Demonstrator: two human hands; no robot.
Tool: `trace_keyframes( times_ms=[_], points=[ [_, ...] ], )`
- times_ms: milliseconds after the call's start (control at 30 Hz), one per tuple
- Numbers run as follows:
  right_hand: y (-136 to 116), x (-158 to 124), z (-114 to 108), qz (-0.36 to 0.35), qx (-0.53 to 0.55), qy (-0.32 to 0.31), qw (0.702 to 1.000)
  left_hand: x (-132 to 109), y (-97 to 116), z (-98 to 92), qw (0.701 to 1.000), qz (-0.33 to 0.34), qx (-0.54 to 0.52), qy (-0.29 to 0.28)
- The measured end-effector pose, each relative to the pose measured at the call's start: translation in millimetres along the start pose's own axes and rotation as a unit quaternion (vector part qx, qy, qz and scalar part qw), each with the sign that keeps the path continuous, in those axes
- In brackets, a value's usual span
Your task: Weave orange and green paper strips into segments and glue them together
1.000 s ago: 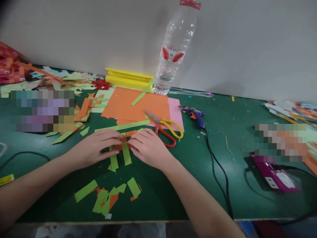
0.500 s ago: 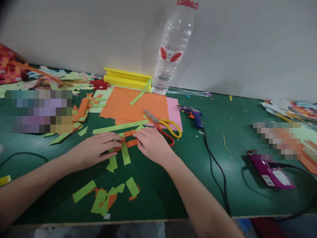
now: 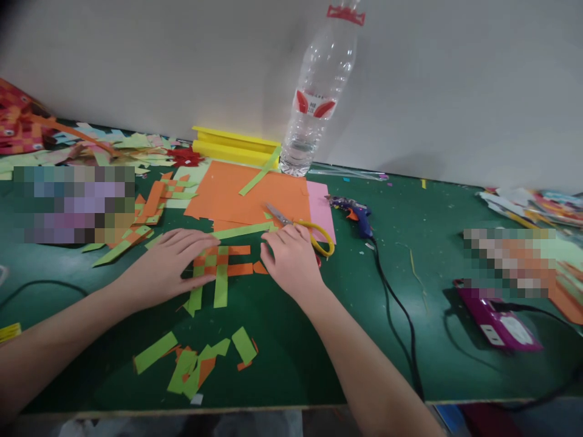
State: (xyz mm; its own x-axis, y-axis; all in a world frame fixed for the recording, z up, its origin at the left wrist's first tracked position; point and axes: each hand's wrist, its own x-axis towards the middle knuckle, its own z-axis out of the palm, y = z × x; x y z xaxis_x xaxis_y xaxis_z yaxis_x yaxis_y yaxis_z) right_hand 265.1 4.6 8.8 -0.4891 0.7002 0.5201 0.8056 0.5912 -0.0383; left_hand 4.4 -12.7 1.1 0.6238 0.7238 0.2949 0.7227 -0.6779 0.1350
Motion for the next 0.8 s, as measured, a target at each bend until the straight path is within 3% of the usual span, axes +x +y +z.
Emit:
trace_keyframes(
  times_ms=[267,567,800],
  points=[
    [-9,3,-4,-0.03,0.069,-0.021,0.997,-1,-1,-2.8,0.999,-0.019,0.032,-0.026],
    [-13,2,-7,-0.115,0.129,-0.141,0.975,-1,-3,1.5,0.999,-0.01,-0.021,-0.038],
    [-14,0,-2,-0.048,0.121,-0.128,0.983,-2,-2,-0.2,0.999,0.006,-0.048,-0.007]
  ],
)
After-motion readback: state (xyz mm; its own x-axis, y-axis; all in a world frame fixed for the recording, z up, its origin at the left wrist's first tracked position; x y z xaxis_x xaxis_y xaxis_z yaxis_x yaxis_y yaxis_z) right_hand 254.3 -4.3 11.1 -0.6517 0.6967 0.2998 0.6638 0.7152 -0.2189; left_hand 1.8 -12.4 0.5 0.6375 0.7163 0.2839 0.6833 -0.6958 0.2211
